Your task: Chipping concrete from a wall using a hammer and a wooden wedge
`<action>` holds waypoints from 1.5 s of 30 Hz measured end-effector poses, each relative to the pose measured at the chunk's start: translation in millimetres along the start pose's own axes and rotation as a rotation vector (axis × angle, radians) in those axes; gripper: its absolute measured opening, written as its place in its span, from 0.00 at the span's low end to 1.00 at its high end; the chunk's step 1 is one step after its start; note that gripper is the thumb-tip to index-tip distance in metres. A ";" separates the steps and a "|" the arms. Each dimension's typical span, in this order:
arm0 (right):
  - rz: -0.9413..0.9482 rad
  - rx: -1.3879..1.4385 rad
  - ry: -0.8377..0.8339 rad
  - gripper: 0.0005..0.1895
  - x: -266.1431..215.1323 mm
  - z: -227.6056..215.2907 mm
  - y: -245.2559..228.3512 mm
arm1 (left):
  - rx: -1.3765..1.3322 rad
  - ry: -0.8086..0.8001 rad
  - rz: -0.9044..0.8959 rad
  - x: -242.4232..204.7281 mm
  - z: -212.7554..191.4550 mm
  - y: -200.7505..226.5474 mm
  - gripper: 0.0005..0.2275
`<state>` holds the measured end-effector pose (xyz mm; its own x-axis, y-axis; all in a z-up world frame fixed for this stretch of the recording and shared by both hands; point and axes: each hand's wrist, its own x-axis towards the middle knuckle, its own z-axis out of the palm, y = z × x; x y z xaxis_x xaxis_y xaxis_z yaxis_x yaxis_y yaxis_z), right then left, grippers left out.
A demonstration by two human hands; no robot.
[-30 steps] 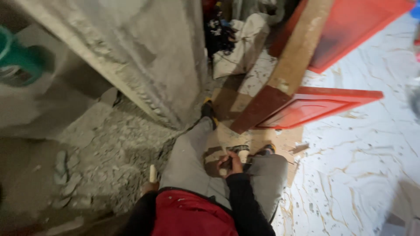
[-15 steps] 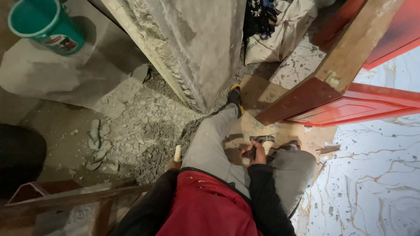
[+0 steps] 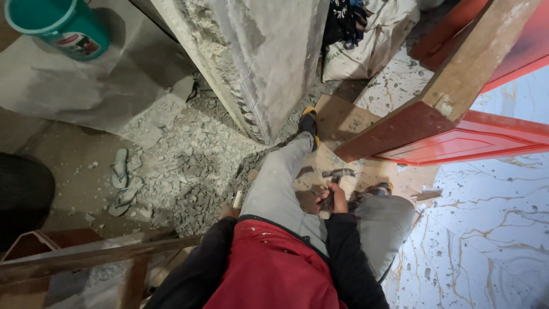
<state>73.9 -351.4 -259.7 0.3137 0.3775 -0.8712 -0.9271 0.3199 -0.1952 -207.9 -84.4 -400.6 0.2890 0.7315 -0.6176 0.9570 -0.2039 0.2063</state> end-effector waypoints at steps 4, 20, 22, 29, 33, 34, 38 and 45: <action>-0.073 -0.055 -0.174 0.06 -60.1 32.4 -8.1 | -0.209 0.151 0.029 1.0 -14.8 17.3 0.17; -0.311 -0.397 -0.220 0.11 -120.5 59.6 32.8 | -0.445 0.435 0.743 -73.0 -265.6 203.7 0.14; -0.361 -0.410 -0.272 0.12 -110.2 54.2 34.0 | -0.418 0.471 0.886 -67.9 -278.3 215.1 0.12; -0.557 -0.694 -0.249 0.10 -126.2 79.4 36.0 | -0.084 0.353 0.698 -102.0 -313.7 228.6 0.15; -0.669 -0.792 -0.110 0.11 -114.1 90.1 42.8 | -0.003 0.348 0.704 -112.4 -327.6 225.9 0.16; -0.694 -0.827 -0.056 0.11 -108.3 91.2 46.6 | 0.054 0.342 0.711 -109.5 -328.9 222.7 0.17; -0.817 -0.778 -0.114 0.12 -122.5 122.4 49.7 | 0.274 0.582 0.780 -77.9 -325.1 212.2 0.15; -0.952 -0.761 -0.196 0.10 -149.6 211.2 31.0 | 0.468 0.927 0.983 -67.7 -351.0 197.9 0.14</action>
<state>41.5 -214.5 -40.3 0.8934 0.4161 -0.1692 -0.1755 -0.0234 -0.9842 -46.8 54.1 -51.6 0.8819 0.2861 0.3747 0.3539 -0.9268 -0.1254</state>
